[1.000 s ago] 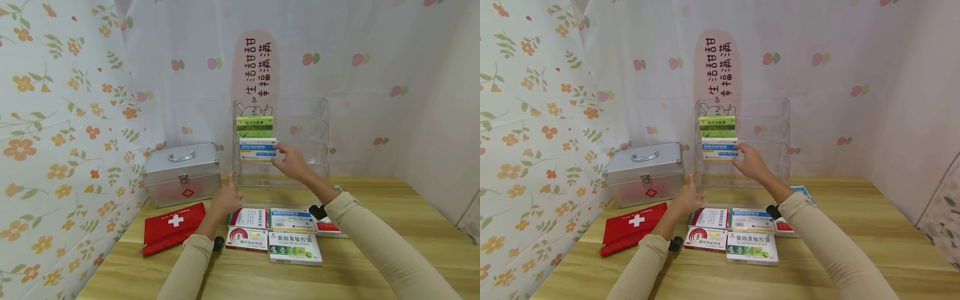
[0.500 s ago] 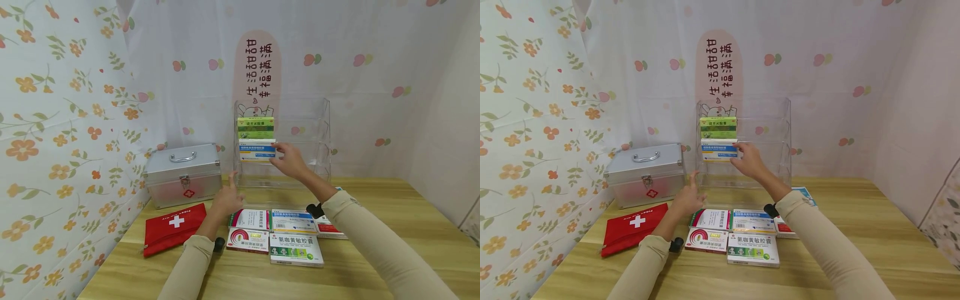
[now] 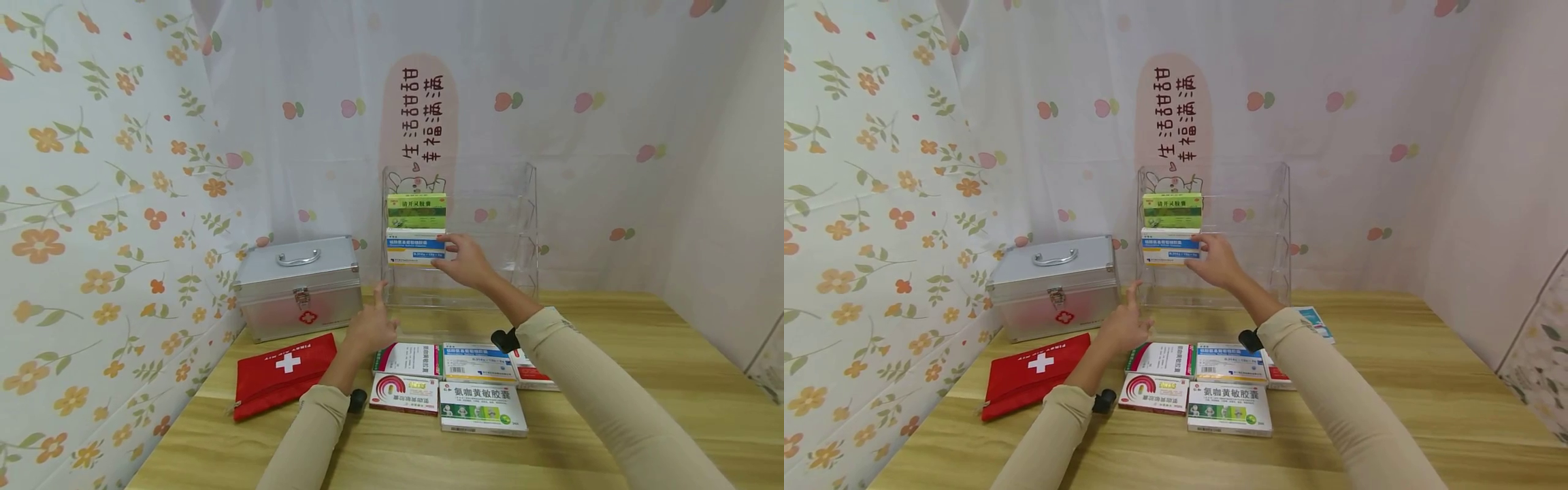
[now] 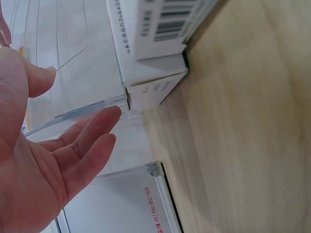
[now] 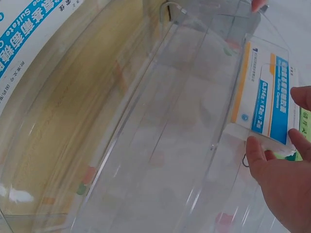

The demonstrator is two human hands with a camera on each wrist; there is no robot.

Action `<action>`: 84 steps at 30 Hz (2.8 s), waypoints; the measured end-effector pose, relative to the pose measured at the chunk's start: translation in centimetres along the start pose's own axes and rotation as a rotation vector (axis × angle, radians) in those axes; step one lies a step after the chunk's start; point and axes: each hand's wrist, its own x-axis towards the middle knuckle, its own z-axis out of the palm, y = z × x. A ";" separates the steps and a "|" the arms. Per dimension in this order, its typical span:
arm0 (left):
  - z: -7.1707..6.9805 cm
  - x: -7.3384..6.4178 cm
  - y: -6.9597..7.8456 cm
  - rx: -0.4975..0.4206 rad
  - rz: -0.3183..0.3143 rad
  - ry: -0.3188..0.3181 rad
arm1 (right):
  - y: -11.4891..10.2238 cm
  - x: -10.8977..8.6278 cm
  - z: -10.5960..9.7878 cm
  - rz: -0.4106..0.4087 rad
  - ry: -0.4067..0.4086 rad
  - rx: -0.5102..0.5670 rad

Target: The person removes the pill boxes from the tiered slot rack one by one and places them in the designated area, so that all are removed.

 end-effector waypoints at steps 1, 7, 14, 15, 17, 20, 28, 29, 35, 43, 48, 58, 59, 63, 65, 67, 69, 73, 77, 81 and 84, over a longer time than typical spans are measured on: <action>0.0 0.0 0.0 0.003 0.001 0.001 | 0.0 0.1 0.0 0.002 -0.003 -0.001; 0.1 0.0 -0.1 0.037 0.001 0.008 | -0.2 0.2 0.1 0.024 -0.012 0.031; 0.1 0.0 -0.2 0.037 0.016 0.013 | 0.0 0.3 0.4 0.027 0.009 0.103; 0.1 0.0 -0.2 0.032 0.018 0.013 | 0.1 0.3 0.5 0.023 0.011 0.105; 0.1 -0.1 -0.2 0.027 0.021 0.014 | 0.3 0.4 0.7 0.017 0.017 0.107; 0.1 -0.1 -0.2 0.005 0.028 0.013 | 0.5 0.5 0.6 0.015 0.034 0.103; 0.4 0.0 -0.1 -0.024 0.033 0.006 | 0.9 0.6 0.4 -0.041 0.027 0.046; 0.4 0.1 -0.2 -0.024 0.033 0.005 | 0.9 0.6 0.5 -0.043 0.022 0.034; 0.6 0.2 -0.2 -0.027 0.040 -0.004 | 1.0 0.4 0.4 -0.076 0.050 -0.041; 0.6 0.0 0.1 -0.031 0.040 -0.010 | 1.5 0.0 -0.1 -0.272 0.178 -0.163; 0.6 -0.1 0.2 -0.025 0.047 -0.006 | 1.8 -0.3 -0.5 -0.318 0.211 -0.182; 0.5 0.2 -0.4 -0.013 0.062 0.026 | 1.7 -0.8 -1.3 -0.300 0.244 -0.151; 0.4 0.1 -0.5 -0.010 0.062 0.025 | 1.7 -0.9 -1.4 -0.301 0.247 -0.145; 0.3 0.0 -0.6 -0.006 0.067 0.026 | 1.9 -1.2 -1.6 -0.301 0.270 -0.129; 0.4 0.1 -0.7 -0.004 0.068 0.024 | 2.1 -1.5 -1.8 -0.299 0.281 -0.127; 0.4 0.1 -0.8 -0.001 0.069 0.023 | 2.3 -1.7 -2.0 -0.303 0.291 -0.127; 0.4 0.1 -0.8 -0.002 0.065 0.020 | 2.5 -2.0 -2.2 -0.309 0.303 -0.117; 0.3 0.2 -0.9 -0.006 0.056 0.019 | 2.7 -2.4 -2.5 -0.331 0.316 -0.089; 0.3 0.1 -0.9 0.000 0.057 0.024 | 2.9 -3.1 -2.7 -0.333 0.319 -0.073; 0.4 0.1 -0.8 -0.001 0.059 0.026 | 3.2 -4.0 -2.9 -0.342 0.328 -0.053; 0.3 0.1 -0.8 -0.011 0.055 0.024 | 3.4 -4.6 -2.9 -0.361 0.331 -0.041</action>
